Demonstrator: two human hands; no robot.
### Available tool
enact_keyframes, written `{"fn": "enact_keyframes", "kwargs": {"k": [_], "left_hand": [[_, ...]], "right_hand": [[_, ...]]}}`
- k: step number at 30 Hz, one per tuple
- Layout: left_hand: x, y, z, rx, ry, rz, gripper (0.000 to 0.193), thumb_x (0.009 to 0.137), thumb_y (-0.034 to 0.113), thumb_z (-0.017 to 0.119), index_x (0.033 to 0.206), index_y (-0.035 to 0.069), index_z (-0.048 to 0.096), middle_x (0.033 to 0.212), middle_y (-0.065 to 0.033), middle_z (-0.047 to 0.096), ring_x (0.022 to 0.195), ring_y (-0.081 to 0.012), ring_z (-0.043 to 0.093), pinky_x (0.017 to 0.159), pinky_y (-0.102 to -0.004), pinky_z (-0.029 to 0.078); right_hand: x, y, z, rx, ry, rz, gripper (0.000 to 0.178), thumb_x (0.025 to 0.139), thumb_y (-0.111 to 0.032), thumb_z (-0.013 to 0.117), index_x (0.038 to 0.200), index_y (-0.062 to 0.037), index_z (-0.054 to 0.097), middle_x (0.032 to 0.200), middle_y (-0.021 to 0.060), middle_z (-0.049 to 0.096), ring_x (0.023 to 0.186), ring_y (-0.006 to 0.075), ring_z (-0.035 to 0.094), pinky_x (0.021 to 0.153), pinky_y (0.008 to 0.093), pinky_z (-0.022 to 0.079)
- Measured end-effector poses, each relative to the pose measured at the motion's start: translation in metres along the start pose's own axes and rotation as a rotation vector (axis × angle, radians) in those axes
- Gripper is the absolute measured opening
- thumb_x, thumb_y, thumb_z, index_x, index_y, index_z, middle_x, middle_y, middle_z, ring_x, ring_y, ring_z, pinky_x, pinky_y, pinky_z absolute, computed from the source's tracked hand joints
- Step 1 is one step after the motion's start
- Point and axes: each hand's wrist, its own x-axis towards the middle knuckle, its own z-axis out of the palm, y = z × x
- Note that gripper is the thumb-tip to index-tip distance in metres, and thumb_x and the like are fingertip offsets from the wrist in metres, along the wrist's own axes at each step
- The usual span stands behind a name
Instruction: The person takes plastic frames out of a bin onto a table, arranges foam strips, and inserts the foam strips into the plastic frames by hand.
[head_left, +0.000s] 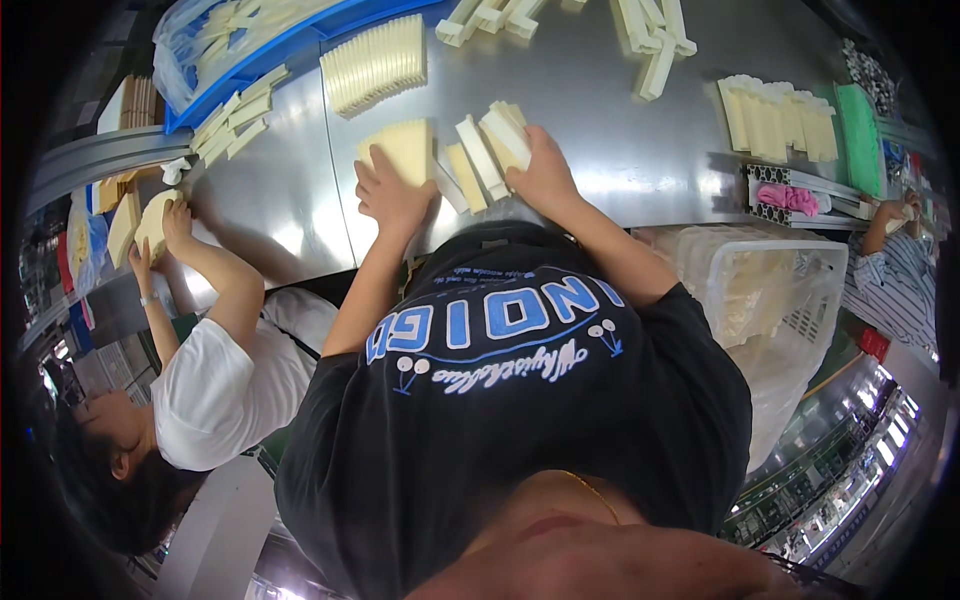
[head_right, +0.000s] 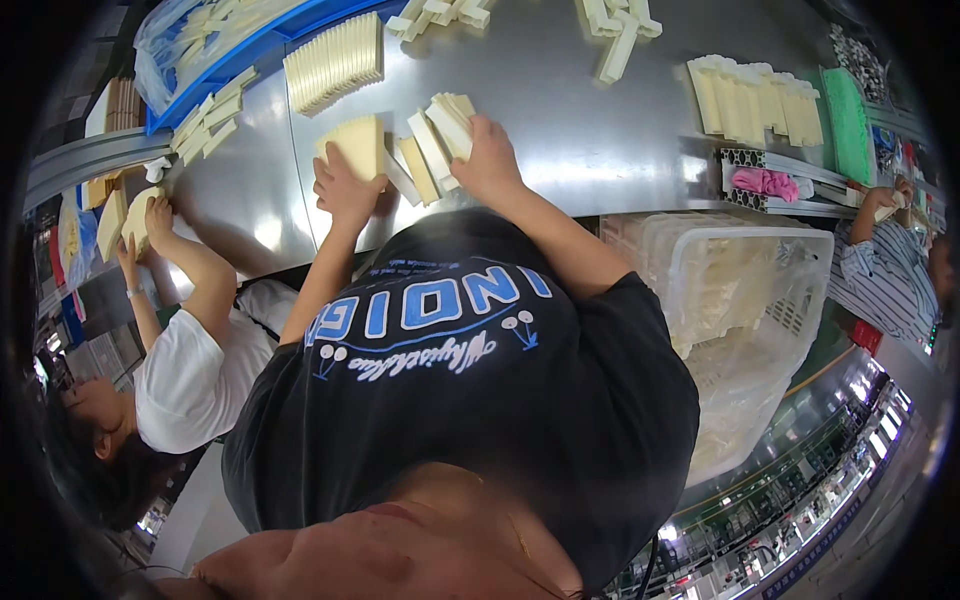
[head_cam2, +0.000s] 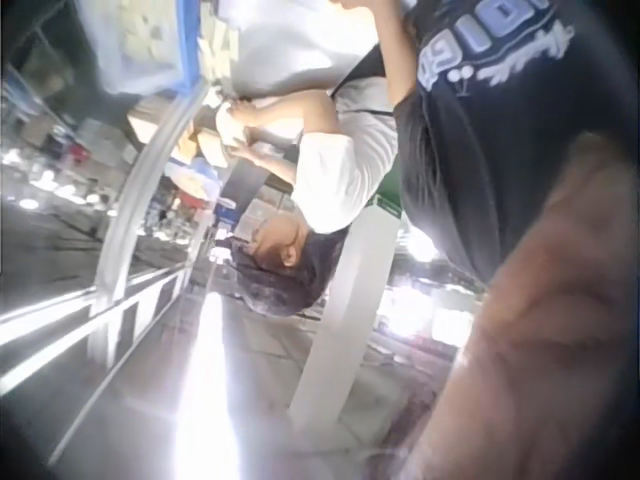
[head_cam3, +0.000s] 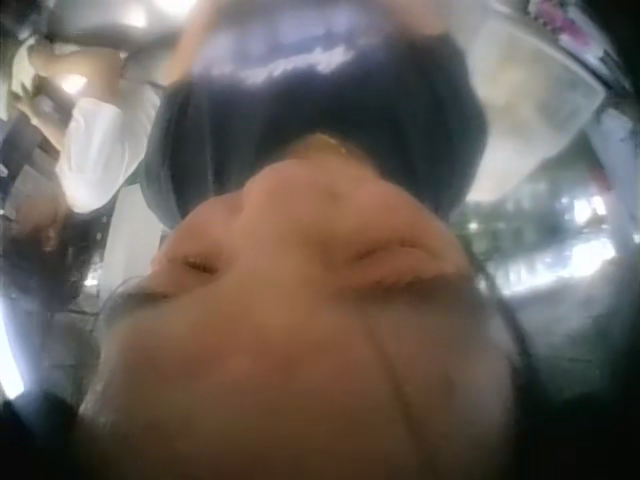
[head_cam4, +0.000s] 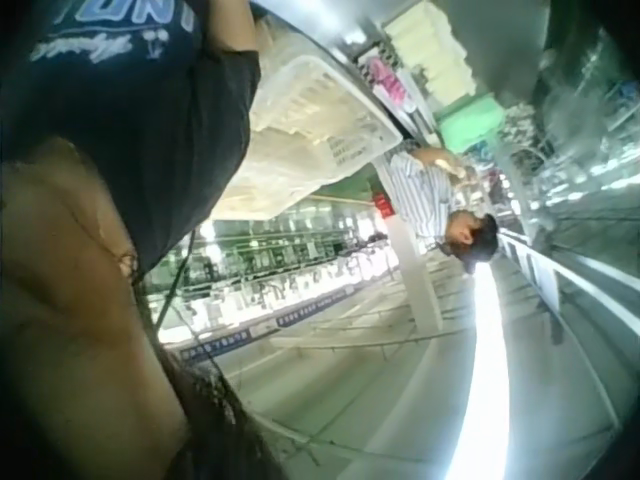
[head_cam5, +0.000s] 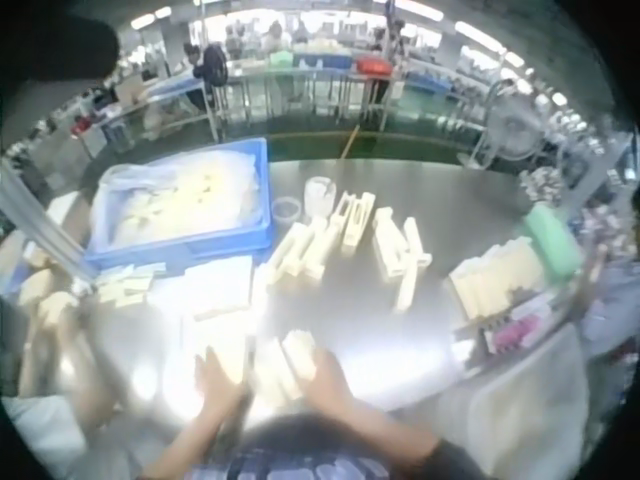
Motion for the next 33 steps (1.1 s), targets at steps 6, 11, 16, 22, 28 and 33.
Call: {"fn": "enact_keyframes", "kwargs": {"k": [6, 11, 16, 22, 28, 33], "left_hand": [[0.013, -0.017, -0.007, 0.175, 0.153, 0.029, 0.097, 0.053, 0.038, 0.066, 0.132, 0.012, 0.016, 0.134, -0.0231, 0.012, 0.115, -0.0426, 0.022, 0.091, -0.0511, 0.020], [0.010, -0.022, -0.007, 0.228, 0.135, -0.003, 0.097, 0.056, 0.043, 0.067, 0.131, 0.011, 0.016, 0.133, -0.0256, 0.010, 0.115, -0.0424, 0.020, 0.088, -0.0529, 0.022], [-0.001, -0.015, 0.006, 0.143, 0.122, 0.072, 0.100, 0.057, 0.049, 0.067, 0.132, 0.009, 0.015, 0.134, -0.0269, 0.008, 0.119, -0.0422, 0.017, 0.086, -0.0590, 0.020], [-0.012, 0.005, -0.009, 0.140, 0.304, 0.358, 0.085, 0.063, 0.043, 0.065, 0.129, 0.007, 0.024, 0.132, -0.0266, 0.017, 0.120, -0.0392, 0.019, 0.088, -0.0556, 0.022], [-0.018, 0.046, -0.004, -0.261, -0.109, 0.667, 0.048, 0.071, 0.025, 0.061, 0.111, 0.002, 0.047, 0.104, -0.0206, 0.050, 0.100, -0.0348, 0.045, 0.084, -0.0406, 0.036], [-0.021, 0.075, 0.005, -0.219, -0.112, 0.746, 0.042, 0.071, 0.022, 0.060, 0.105, 0.000, 0.050, 0.101, -0.0191, 0.052, 0.095, -0.0344, 0.047, 0.082, -0.0395, 0.038]], "right_hand": [[0.003, -0.011, -0.019, -0.045, 0.111, -0.039, 0.050, 0.064, -0.012, 0.059, 0.107, -0.0001, 0.036, 0.100, 0.0219, 0.049, 0.095, 0.0352, 0.048, 0.081, 0.0393, 0.040], [0.011, 0.000, -0.043, -0.071, 0.126, 0.174, 0.055, 0.065, -0.017, 0.058, 0.113, -0.0043, 0.034, 0.090, 0.0227, 0.056, 0.082, 0.0367, 0.056, 0.073, 0.0401, 0.044], [0.018, 0.026, -0.058, -0.137, 0.164, 0.210, 0.061, 0.064, -0.020, 0.059, 0.116, -0.0031, 0.033, 0.090, 0.0230, 0.056, 0.085, 0.0356, 0.056, 0.074, 0.0380, 0.044], [0.015, 0.041, -0.042, 0.085, 0.077, 0.174, 0.064, 0.062, -0.023, 0.066, 0.114, -0.0024, 0.035, 0.099, 0.0234, 0.054, 0.091, 0.0347, 0.054, 0.077, 0.0368, 0.043], [0.016, 0.044, -0.025, -0.057, 0.080, 0.097, 0.052, 0.065, -0.021, 0.061, 0.108, -0.0011, 0.040, 0.097, 0.0206, 0.055, 0.089, 0.0338, 0.054, 0.077, 0.0377, 0.043], [0.018, 0.049, -0.021, 0.015, 0.096, 0.092, 0.048, 0.065, -0.020, 0.060, 0.105, 0.0003, 0.043, 0.097, 0.0209, 0.054, 0.090, 0.0331, 0.054, 0.077, 0.0371, 0.042]]}}
